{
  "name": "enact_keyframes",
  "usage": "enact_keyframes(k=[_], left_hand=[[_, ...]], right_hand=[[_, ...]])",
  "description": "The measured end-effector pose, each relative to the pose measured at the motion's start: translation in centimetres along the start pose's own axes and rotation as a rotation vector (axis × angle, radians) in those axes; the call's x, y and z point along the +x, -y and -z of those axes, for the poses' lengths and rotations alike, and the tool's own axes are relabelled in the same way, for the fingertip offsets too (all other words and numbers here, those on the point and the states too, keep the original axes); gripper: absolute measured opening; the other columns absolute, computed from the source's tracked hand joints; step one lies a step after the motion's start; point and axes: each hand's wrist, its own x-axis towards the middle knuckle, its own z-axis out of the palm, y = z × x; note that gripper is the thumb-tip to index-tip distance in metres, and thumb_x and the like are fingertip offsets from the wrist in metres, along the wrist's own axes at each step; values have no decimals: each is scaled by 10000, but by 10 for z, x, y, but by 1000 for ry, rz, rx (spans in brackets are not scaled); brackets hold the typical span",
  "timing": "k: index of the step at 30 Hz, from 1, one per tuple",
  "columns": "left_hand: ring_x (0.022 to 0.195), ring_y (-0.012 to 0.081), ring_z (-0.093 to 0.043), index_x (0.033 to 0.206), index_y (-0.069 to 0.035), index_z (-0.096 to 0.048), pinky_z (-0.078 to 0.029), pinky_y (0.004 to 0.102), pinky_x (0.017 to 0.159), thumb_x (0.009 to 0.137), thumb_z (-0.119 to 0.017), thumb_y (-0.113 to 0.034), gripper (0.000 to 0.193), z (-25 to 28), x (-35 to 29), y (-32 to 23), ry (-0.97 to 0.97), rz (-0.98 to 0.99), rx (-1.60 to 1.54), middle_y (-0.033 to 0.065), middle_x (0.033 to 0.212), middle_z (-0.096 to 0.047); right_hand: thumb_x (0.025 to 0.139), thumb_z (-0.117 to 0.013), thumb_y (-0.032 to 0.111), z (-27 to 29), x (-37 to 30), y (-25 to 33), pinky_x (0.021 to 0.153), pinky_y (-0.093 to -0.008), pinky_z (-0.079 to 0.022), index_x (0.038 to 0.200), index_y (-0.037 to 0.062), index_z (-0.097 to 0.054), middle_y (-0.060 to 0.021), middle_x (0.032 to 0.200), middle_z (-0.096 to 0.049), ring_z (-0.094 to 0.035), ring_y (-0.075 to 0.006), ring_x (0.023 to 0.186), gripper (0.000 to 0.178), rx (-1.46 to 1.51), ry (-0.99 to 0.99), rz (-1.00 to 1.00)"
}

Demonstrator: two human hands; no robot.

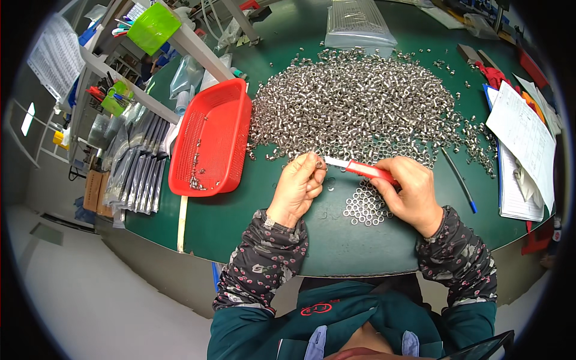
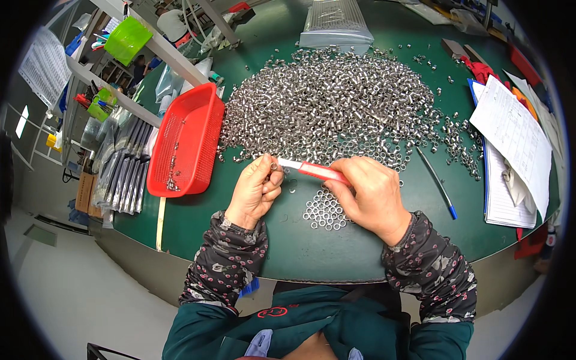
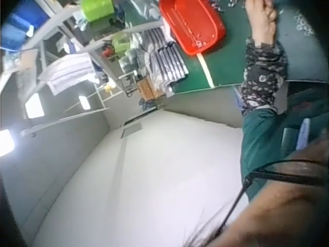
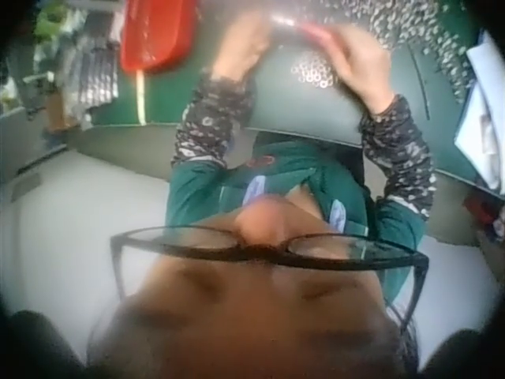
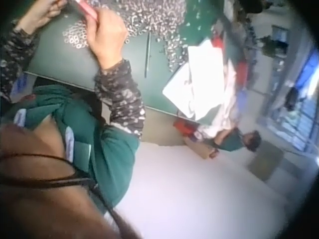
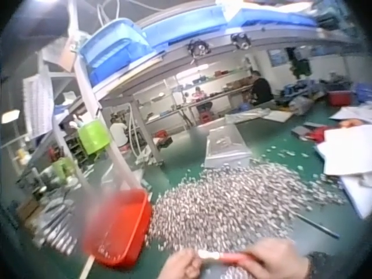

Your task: Using pliers to assemble small metal components at a workbench.

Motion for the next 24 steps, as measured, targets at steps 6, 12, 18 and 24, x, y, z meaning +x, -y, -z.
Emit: enact_keyframes(k=[6,12,18,24], left_hand=[[419,20,-300,802,-57,-531,-214,155,353,916,-487,-317,288,1,0,-1,21,36,2,1,599,-485],[415,29,-269,769,-77,-489,-202,165,350,941,-413,-345,327,-8,-2,-2,-52,57,62,3,574,-447],[412,32,-261,716,-83,-439,-197,166,342,946,-395,-354,358,-10,-4,-4,-5,157,87,10,557,-405],[399,35,-246,682,-90,-404,-180,166,337,955,-362,-353,381,-13,-4,-2,47,183,12,5,546,-375]], right_hand=[[703,-679,117,-2,-1,-1,550,-348,-455,824,38,-580,-94,705,-591,-580,-261,620,175,44,38,-11],[706,-680,126,-2,-3,-1,545,-345,-453,830,38,-582,-98,706,-591,-583,-259,622,180,90,88,-37],[720,-670,128,-3,-2,-1,535,-336,-452,837,37,-583,-102,717,-593,-582,-257,608,172,63,58,-3],[727,-682,161,-4,-3,3,553,-314,-447,904,27,-553,-103,712,-583,-579,-235,607,257,212,-26,-204]])
